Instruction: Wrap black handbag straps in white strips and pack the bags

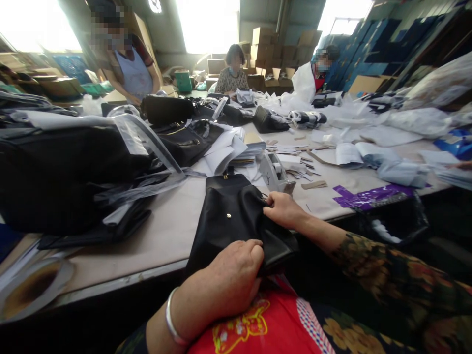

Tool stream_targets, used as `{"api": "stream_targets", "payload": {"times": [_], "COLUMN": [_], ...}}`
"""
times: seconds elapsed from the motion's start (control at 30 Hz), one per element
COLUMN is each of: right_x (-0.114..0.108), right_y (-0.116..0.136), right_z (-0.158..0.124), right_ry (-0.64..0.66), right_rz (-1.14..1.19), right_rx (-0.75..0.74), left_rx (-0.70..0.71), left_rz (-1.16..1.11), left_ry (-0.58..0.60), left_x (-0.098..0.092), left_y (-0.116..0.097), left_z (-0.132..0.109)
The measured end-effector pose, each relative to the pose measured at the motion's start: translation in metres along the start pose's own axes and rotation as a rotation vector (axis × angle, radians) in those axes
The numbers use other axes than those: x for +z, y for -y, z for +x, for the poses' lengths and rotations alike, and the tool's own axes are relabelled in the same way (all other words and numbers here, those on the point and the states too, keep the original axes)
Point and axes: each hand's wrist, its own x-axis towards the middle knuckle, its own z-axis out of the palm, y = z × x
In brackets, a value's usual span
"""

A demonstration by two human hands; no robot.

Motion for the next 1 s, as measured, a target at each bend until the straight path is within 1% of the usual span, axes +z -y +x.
{"api": "stream_targets", "payload": {"times": [0.1, 0.2, 0.27, 0.33, 0.37, 0.4, 0.47, 0.53, 0.6, 0.67, 0.7, 0.77, 0.8, 0.87, 0.9, 0.93, 1.0], "right_x": [-0.005, -0.011, -0.020, -0.032, -0.038, -0.043, -0.050, -0.048, -0.042, -0.035, -0.033, -0.030, -0.030, -0.031, -0.031, -0.031, -0.031], "right_y": [-0.011, -0.020, -0.022, -0.022, -0.021, -0.020, -0.015, -0.010, -0.005, -0.002, -0.001, 0.001, 0.002, 0.004, 0.005, 0.006, 0.007], "right_z": [0.005, 0.005, -0.002, -0.015, -0.023, -0.032, -0.051, -0.067, -0.077, -0.081, -0.082, -0.082, -0.082, -0.084, -0.085, -0.086, -0.090], "right_ry": [0.078, 0.151, 0.134, 0.111, 0.129, 0.177, 0.319, 0.416, 0.449, 0.468, 0.479, 0.492, 0.483, 0.449, 0.428, 0.407, 0.360], "right_rz": [0.236, 0.310, 0.325, 0.246, 0.176, 0.092, -0.074, -0.192, -0.255, -0.245, -0.215, -0.134, -0.093, -0.010, 0.032, 0.072, 0.131], "right_rx": [0.087, 0.138, 0.156, 0.117, 0.075, 0.027, -0.058, -0.071, -0.042, 0.001, 0.019, 0.056, 0.071, 0.096, 0.104, 0.109, 0.120], "left_rx": [-0.052, -0.002, 0.036, 0.059, 0.067, 0.075, 0.087, 0.098, 0.110, 0.117, 0.115, 0.094, 0.089, 0.092, 0.107, 0.093, -0.010], "left_rz": [0.021, 0.028, 0.008, -0.002, -0.002, 0.001, 0.012, 0.030, 0.049, 0.062, 0.067, 0.078, 0.082, 0.081, 0.071, 0.056, 0.075], "left_ry": [-0.002, 0.047, 0.064, 0.059, 0.050, 0.044, 0.038, 0.039, 0.044, 0.048, 0.048, 0.044, 0.055, 0.101, 0.134, 0.135, 0.009], "left_x": [0.002, 0.001, 0.001, 0.001, 0.001, 0.002, 0.005, 0.011, 0.018, 0.023, 0.023, 0.013, 0.002, -0.027, -0.043, -0.059, -0.084], "left_y": [0.001, 0.000, 0.000, 0.000, 0.000, 0.000, -0.001, -0.002, -0.003, -0.005, -0.005, -0.005, -0.003, 0.004, 0.010, 0.018, 0.037], "left_z": [-0.002, 0.001, 0.003, 0.005, 0.005, 0.006, 0.007, 0.010, 0.012, 0.012, 0.012, 0.009, 0.008, 0.010, 0.016, 0.025, 0.053]}}
